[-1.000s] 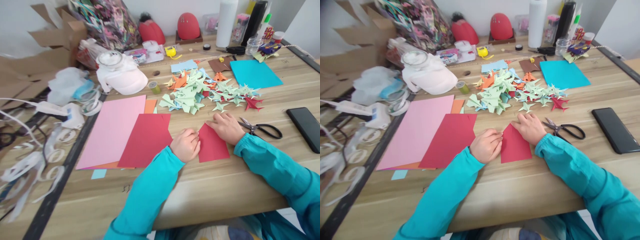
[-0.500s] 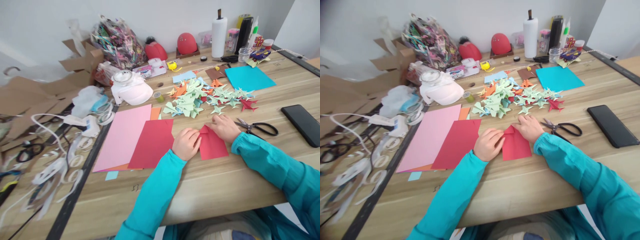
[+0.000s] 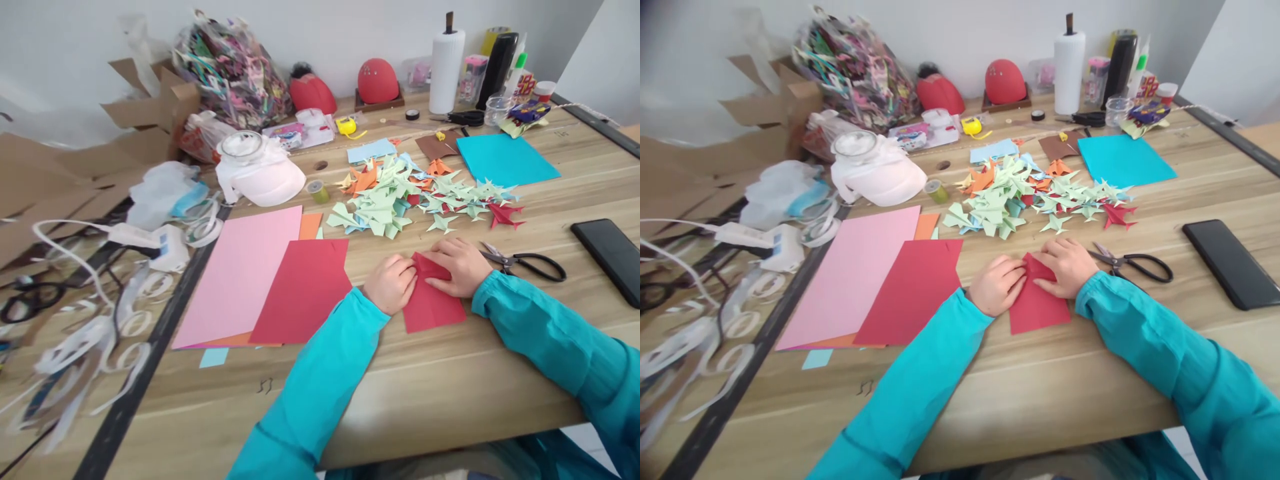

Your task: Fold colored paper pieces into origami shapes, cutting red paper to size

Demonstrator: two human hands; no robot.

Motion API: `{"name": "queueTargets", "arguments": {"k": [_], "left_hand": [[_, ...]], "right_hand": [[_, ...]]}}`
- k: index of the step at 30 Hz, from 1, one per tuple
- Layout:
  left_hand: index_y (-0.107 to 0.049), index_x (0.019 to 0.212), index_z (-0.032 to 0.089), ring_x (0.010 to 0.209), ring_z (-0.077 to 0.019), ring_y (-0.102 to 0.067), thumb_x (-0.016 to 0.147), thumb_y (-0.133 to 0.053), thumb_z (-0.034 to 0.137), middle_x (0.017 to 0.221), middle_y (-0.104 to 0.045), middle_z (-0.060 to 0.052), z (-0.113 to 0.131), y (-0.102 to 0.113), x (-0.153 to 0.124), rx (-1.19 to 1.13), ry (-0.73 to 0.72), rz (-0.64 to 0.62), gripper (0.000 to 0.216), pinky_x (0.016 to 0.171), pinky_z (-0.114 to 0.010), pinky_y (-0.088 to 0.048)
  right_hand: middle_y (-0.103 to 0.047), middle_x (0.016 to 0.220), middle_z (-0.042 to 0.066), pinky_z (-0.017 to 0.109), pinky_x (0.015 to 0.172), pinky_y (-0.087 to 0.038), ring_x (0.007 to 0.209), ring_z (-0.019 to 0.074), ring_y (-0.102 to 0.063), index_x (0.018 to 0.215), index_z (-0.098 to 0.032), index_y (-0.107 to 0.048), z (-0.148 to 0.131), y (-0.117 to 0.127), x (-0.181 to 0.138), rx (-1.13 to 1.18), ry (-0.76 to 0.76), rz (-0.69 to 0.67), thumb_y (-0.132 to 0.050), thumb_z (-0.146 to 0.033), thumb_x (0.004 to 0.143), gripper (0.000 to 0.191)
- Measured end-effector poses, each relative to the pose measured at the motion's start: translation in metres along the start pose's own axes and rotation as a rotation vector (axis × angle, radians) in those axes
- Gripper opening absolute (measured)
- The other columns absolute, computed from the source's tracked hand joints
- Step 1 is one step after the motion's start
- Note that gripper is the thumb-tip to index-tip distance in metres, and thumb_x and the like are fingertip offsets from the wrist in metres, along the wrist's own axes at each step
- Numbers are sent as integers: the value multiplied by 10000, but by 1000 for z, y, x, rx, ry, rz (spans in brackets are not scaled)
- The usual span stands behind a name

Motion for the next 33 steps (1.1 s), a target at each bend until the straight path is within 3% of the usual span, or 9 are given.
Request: {"name": "queueTargets", "arguments": {"k": [4, 9, 13, 17, 23, 33], "left_hand": [[-664, 958, 109, 879, -200, -584, 939, -395, 153, 992, -682, -127, -4, 0, 3, 5, -3, -27, 273, 814, -379, -545], [-659, 976, 97, 875, -204, -575, 929, -406, 127, 994, -680, -122, -5, -1, 4, 24, -24, -55, 260, 793, -367, -539], [-664, 986, 110, 921, -212, -590, 935, -406, 132, 1028, -686, -112, -4, 0, 3, 86, -1, -25, 264, 804, -374, -527], [-662, 1014, 72, 998, -248, -590, 904, -454, 126, 1119, -674, -129, -2, 1, 2, 170, -8, 1, 241, 833, -380, -511], [-648, 1061, 61, 1019, -259, -588, 892, -445, 134, 1141, -670, -141, 0, 1, 5, 226, -14, -59, 274, 833, -388, -498], [-656, 1044, 57, 1012, -252, -580, 865, -506, 141, 1116, -679, -132, -5, 5, 4, 86, 63, 6, 248, 877, -391, -509]], "right_hand": [[-653, 901, 111, 323, 741, -390, 823, 202, -567, 1062, -128, -672, 0, 1, 3, -12, -43, 18, -482, -314, 918, 302], [-641, 739, 72, 291, 671, -378, 699, 173, -567, 840, -135, -680, 11, 4, 6, 3, -190, 77, -445, -258, 937, 282], [-659, 738, 68, 286, 662, -375, 692, 174, -574, 818, -139, -675, 17, 6, 5, 8, -243, 116, -465, -244, 926, 258], [-648, 726, 64, 290, 662, -367, 682, 172, -567, 916, -145, -702, 12, 5, 6, -51, -196, 90, -459, -262, 933, 271], [-621, 710, 55, 297, 656, -345, 678, 161, -538, 992, -172, -720, 5, 5, 6, -91, -100, 87, -451, -238, 944, 281], [-578, 730, 56, 305, 633, -309, 672, 157, -462, 991, -210, -728, -8, 6, 6, -146, 46, 65, -446, -183, 928, 290]]}}
Point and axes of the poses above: each hand's wrist, its own x-axis towards the middle knuckle, its own y-axis out of the back of the hand, z = x × y, the point moved 6 cm from there along x, towards the middle knuckle
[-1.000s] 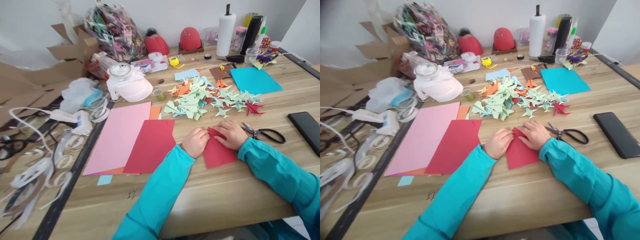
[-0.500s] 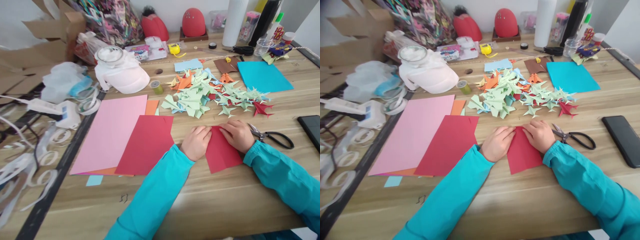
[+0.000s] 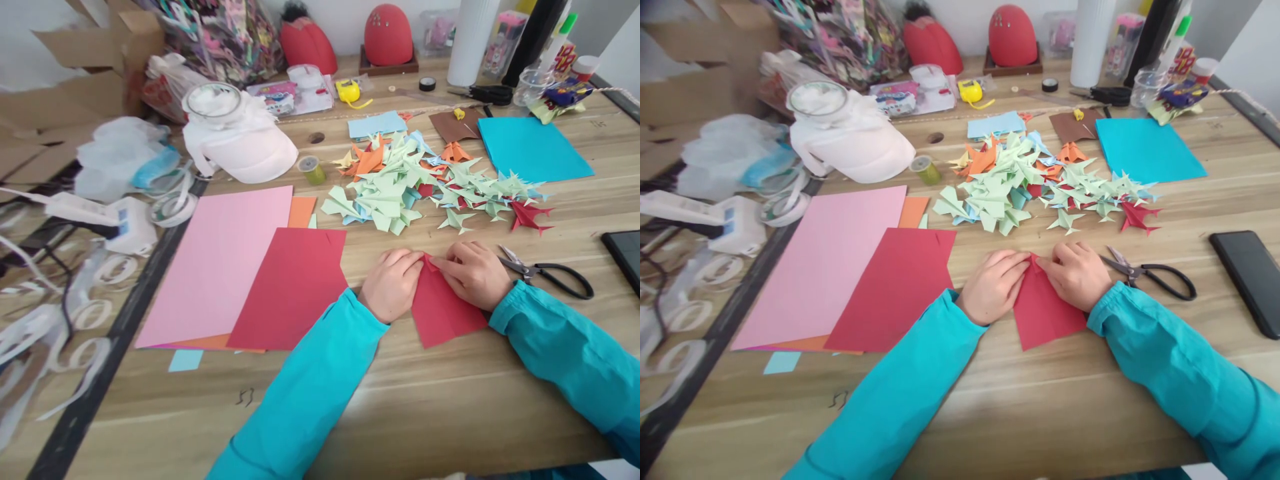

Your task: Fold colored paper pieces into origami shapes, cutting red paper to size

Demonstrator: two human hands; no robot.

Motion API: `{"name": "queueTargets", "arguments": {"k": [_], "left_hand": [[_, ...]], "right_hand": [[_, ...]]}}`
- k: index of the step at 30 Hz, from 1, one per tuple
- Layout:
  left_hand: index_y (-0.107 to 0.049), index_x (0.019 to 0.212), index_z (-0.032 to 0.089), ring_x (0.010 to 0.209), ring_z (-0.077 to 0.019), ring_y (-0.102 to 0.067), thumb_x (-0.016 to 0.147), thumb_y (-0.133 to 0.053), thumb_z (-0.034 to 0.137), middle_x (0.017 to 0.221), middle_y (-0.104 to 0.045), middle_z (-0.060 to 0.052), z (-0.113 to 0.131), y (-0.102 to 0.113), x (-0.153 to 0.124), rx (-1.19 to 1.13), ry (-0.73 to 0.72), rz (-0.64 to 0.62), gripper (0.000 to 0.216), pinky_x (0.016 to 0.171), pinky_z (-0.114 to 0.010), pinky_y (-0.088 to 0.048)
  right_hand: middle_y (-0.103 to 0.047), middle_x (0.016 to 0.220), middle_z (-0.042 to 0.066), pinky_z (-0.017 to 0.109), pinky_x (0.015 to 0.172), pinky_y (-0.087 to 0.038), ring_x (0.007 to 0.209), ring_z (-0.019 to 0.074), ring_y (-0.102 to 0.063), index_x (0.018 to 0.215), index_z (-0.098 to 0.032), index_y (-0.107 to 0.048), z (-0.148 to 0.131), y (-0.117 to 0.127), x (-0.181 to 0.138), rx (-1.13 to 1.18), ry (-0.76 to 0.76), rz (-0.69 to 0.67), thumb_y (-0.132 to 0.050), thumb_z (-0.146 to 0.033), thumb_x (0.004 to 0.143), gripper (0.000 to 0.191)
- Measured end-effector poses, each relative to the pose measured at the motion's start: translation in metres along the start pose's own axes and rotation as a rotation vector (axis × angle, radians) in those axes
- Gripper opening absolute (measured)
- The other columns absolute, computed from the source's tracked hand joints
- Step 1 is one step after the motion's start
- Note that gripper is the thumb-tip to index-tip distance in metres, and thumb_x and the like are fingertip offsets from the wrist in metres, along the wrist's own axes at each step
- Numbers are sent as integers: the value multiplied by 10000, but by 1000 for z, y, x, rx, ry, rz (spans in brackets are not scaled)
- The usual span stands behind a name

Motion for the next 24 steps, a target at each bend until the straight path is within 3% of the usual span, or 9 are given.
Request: {"name": "queueTargets", "arguments": {"k": [5, 10, 15, 24], "left_hand": [[-650, 1061, 34, 1010, -249, -589, 887, -480, 121, 1103, -681, -151, 3, 3, -1, 45, -28, 31, 259, 872, -390, -520], [-620, 1161, 80, 1148, -244, -557, 934, -428, 142, 1224, -644, -121, 6, -3, -3, 49, -87, -47, 303, 954, -403, -492], [-631, 1151, 76, 1159, -256, -558, 935, -430, 154, 1230, -645, -111, 3, -8, -5, 82, -77, -73, 305, 953, -397, -491], [-638, 1143, 87, 1145, -242, -568, 936, -418, 152, 1235, -644, -102, 5, -7, -3, 140, -84, -71, 309, 930, -375, -496]], "right_hand": [[-558, 702, 60, 315, 628, -295, 666, 165, -430, 922, -189, -728, -4, 1, 2, -60, 23, -13, -433, -185, 930, 295], [-553, 706, 60, 319, 633, -292, 672, 171, -424, 914, -187, -719, -4, 0, 2, -65, 15, -28, -441, -178, 912, 279], [-553, 702, 63, 321, 635, -296, 677, 176, -426, 872, -180, -715, -5, 1, 2, -71, 16, -23, -450, -186, 907, 267], [-562, 723, 67, 325, 644, -300, 692, 178, -432, 945, -165, -720, -6, 2, 3, -61, 7, -46, -457, -209, 901, 270]]}}
Point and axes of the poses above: each hand's wrist, its own x-axis towards the middle knuckle, its own y-axis out of the back of the hand, z = x × y, the point moved 6 cm from there along x, towards the middle knuckle
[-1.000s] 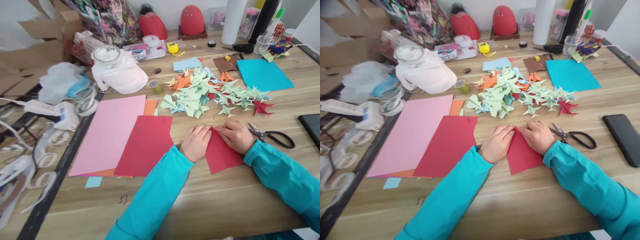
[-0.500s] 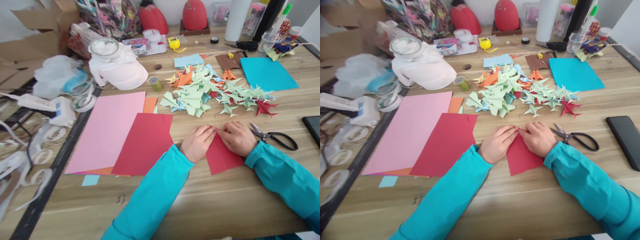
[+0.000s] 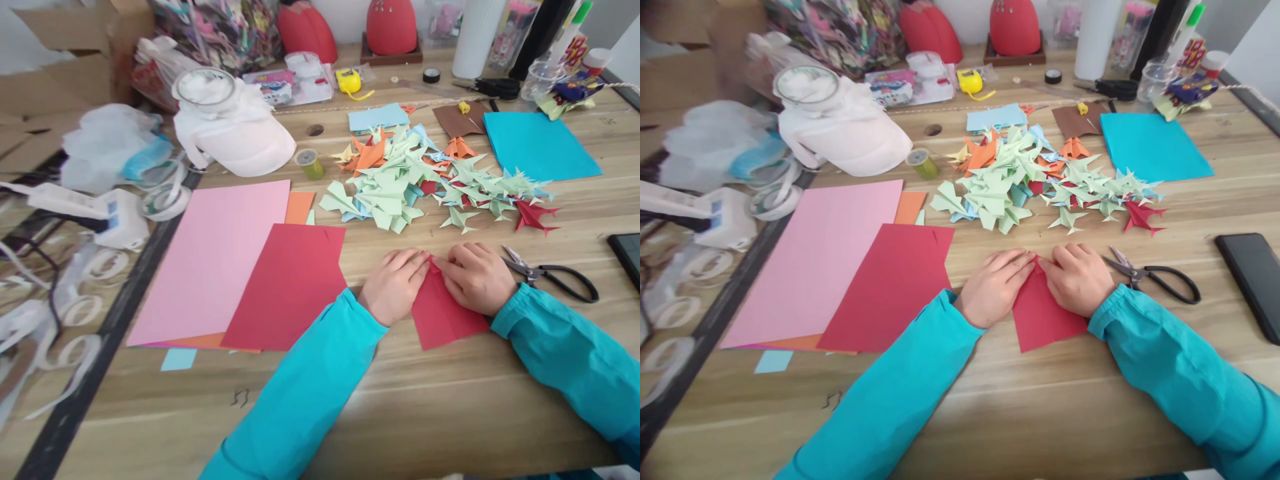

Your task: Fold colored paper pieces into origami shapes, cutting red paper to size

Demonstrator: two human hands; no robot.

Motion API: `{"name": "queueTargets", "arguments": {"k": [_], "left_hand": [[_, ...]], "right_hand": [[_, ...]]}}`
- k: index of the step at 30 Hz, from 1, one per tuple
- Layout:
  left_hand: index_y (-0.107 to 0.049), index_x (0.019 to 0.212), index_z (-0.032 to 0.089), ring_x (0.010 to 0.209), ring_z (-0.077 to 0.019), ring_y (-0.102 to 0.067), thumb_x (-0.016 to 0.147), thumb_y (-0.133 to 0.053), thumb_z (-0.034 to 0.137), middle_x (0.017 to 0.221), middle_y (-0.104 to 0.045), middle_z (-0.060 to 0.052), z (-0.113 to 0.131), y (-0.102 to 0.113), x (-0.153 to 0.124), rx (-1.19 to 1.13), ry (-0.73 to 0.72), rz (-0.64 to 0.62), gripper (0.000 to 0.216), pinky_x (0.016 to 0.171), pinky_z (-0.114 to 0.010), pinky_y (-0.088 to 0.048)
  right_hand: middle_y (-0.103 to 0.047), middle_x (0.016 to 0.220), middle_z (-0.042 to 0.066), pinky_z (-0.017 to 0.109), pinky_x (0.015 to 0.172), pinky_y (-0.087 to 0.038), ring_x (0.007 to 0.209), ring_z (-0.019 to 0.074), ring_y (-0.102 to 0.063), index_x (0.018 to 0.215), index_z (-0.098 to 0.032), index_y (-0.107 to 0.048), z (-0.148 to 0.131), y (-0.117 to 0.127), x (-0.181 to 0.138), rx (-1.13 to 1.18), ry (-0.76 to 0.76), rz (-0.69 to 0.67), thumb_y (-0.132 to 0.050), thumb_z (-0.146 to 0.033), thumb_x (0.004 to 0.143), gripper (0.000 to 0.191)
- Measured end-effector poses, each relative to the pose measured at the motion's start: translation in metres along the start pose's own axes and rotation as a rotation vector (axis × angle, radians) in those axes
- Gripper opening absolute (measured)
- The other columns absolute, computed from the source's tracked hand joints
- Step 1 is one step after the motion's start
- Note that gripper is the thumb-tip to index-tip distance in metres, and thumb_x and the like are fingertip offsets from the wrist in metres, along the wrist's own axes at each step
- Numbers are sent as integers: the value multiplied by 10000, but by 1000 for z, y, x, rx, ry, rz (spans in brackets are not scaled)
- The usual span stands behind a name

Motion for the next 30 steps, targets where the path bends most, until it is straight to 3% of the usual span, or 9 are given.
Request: {"name": "queueTargets", "arguments": {"k": [5, 14, 21, 30], "left_hand": [[-639, 1126, 73, 1146, -246, -569, 936, -421, 152, 1236, -639, -121, 1, 0, 1, 14, 4, -5, 300, 921, -370, -499], [-613, 1169, 95, 1189, -293, -531, 927, -442, 176, 1257, -595, -200, -1, -4, -2, 14, 49, -46, 307, 928, -440, -491], [-603, 1196, 130, 1197, -270, -509, 940, -414, 181, 1287, -591, -119, -3, -4, -1, -26, 72, -93, 322, 958, -419, -471], [-567, 1262, 118, 1197, -281, -485, 939, -419, 203, 1280, -597, -110, -5, -5, -2, -34, 85, -110, 365, 946, -421, -472]], "right_hand": [[-577, 747, 80, 339, 643, -304, 701, 189, -441, 1007, -134, -713, -2, 1, 0, 12, 8, -24, -463, -330, 917, 330], [-586, 742, 73, 336, 644, -297, 693, 182, -444, 973, -153, -720, -2, -1, 0, -11, -11, -25, -447, -303, 933, 314], [-580, 755, 78, 338, 649, -292, 701, 184, -438, 980, -158, -717, -1, -2, 0, 3, -34, -48, -447, -297, 928, 308], [-575, 789, 74, 323, 671, -311, 719, 181, -466, 961, -175, -727, 6, -5, -3, 57, -115, -26, -446, -350, 942, 332]]}}
Point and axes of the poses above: each hand's wrist, its own x-axis towards the middle knuckle, its own y-axis out of the back of the hand, z = x × y, the point moved 6 cm from there along x, towards the middle knuckle
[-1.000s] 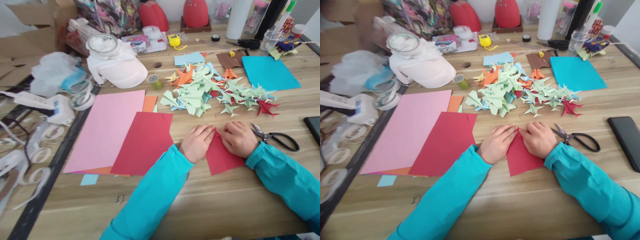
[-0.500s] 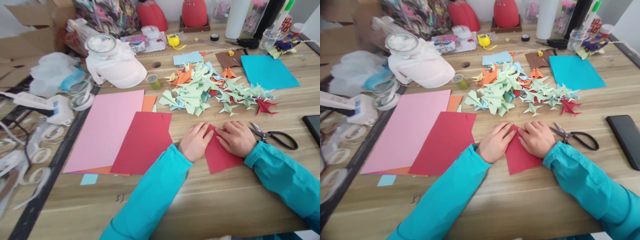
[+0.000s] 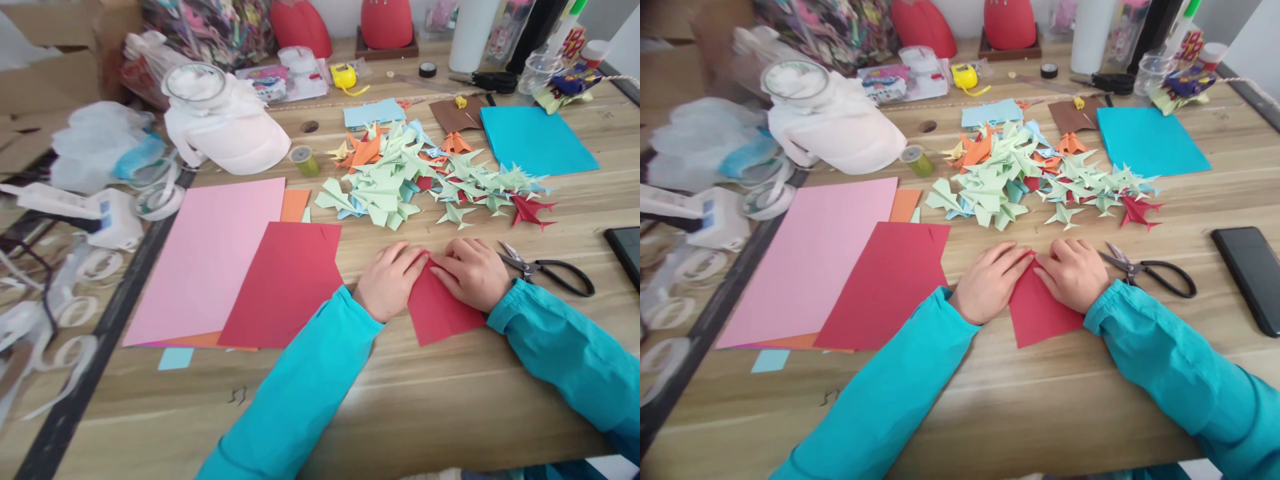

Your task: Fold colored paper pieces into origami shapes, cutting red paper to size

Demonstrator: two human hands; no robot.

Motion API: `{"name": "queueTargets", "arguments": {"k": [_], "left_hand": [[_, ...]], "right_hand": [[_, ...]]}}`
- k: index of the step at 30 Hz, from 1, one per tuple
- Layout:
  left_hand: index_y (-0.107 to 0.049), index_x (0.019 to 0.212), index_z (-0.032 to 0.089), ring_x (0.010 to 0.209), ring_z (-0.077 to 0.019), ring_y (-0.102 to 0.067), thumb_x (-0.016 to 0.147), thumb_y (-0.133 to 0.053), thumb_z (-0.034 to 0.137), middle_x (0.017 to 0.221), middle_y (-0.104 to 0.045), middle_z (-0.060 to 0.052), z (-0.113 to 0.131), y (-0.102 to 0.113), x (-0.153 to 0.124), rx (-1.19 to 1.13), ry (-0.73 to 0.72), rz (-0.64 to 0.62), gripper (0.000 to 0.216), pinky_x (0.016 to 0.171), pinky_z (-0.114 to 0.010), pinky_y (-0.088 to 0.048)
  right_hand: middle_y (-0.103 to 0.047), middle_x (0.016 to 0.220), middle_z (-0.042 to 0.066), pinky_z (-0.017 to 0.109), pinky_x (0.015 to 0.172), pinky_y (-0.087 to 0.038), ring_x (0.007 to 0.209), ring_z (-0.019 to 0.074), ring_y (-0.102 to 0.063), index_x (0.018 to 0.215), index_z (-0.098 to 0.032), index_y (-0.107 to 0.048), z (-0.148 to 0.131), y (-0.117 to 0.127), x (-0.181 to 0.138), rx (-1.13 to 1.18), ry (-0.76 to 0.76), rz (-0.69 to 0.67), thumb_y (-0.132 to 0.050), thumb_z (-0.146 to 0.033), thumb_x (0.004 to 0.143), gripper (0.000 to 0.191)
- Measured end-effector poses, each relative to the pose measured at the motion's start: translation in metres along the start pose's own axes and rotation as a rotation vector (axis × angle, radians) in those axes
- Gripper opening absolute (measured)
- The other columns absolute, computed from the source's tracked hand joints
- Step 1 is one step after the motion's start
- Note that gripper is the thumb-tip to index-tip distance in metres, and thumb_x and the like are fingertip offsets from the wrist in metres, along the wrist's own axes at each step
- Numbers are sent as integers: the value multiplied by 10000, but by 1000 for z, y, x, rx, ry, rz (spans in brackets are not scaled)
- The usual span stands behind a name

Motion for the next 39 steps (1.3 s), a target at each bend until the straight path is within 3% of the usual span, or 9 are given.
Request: {"name": "queueTargets", "arguments": {"k": [6, 18, 25, 30, 39], "left_hand": [[-586, 1243, 146, 1205, -281, -477, 936, -422, 205, 1286, -589, -114, 0, -2, 0, -16, -1, -18, 353, 941, -439, -475], [-600, 1218, 129, 1181, -291, -513, 920, -450, 180, 1323, -557, -150, 3, 0, 0, 10, -26, 18, 337, 940, -449, -489], [-632, 1137, 113, 1106, -250, -596, 944, -423, 193, 1156, -640, -161, 0, 2, -3, -22, 77, 121, 296, 924, -411, -530], [-660, 1063, 58, 1149, -257, -586, 927, -421, 136, 1148, -662, -160, 3, 4, -4, -5, 10, 157, 285, 987, -396, -517], [-643, 1110, 45, 1232, -278, -533, 931, -406, 136, 1204, -642, -180, 0, -3, -7, -61, -42, 98, 310, 1026, -443, -492]], "right_hand": [[-581, 856, 87, 335, 701, -343, 782, 207, -500, 1045, -171, -703, 12, -6, -2, 73, -140, -13, -516, -385, 903, 318], [-574, 871, 84, 333, 697, -323, 811, 221, -517, 1083, -188, -685, 15, -10, 0, 46, -187, -55, -506, -414, 909, 337], [-582, 809, 72, 322, 693, -317, 739, 184, -491, 1017, -184, -712, 7, -5, -1, 58, -96, -5, -468, -361, 939, 311], [-558, 789, 68, 327, 670, -296, 730, 180, -458, 1037, -221, -723, -1, -2, 0, 42, 5, -15, -465, -354, 942, 307], [-540, 752, 51, 319, 647, -254, 693, 170, -427, 967, -259, -744, -1, -2, 2, -15, -27, 7, -477, -330, 944, 277]]}}
Point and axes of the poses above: each hand's wrist, its own x-axis towards the middle knuckle, its own y-axis out of the back of the hand, z = x × y, the point moved 6 cm from there along x, towards the middle knuckle
